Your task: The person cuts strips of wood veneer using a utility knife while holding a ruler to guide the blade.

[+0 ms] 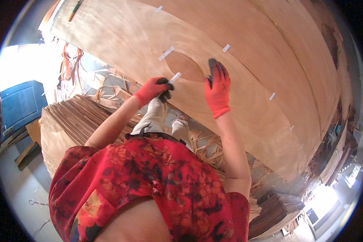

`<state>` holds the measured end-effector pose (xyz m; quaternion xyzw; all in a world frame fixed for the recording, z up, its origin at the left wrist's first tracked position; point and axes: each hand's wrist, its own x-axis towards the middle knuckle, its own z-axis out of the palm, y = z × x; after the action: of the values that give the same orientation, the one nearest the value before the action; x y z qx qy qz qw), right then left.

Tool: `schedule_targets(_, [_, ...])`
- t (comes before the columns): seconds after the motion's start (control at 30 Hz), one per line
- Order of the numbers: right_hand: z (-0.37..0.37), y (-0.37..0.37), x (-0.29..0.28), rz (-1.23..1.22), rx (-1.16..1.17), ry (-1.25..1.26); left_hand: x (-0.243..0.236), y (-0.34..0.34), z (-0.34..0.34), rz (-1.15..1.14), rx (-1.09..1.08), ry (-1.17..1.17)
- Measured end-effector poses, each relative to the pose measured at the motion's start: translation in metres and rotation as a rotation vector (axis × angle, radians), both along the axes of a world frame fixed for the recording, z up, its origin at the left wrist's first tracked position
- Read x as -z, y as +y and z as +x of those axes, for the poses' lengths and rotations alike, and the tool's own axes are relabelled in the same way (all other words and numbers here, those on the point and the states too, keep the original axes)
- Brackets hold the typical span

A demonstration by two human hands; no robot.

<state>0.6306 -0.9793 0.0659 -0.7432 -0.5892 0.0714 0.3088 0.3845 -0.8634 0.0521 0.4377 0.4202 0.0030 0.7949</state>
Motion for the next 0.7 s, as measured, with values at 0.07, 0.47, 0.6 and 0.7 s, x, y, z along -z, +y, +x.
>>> schedule_targets(0.07, [0.01,-0.027,0.01,-0.029,0.077,0.046,-0.003,-0.002,0.043,-0.076,-0.004,-0.039])
schedule_targets(0.47, [0.001,0.014,0.05,-0.242,-0.189,-0.354,0.008,0.016,0.09,0.153,0.067,0.152])
schedule_targets(0.6, [-0.001,0.01,0.056,-0.252,-0.172,-0.416,0.001,0.037,0.029,0.381,0.181,0.336])
schedule_targets(0.7, [0.004,0.011,0.054,-0.207,-0.201,-0.312,0.012,0.015,-0.004,0.193,0.027,0.142])
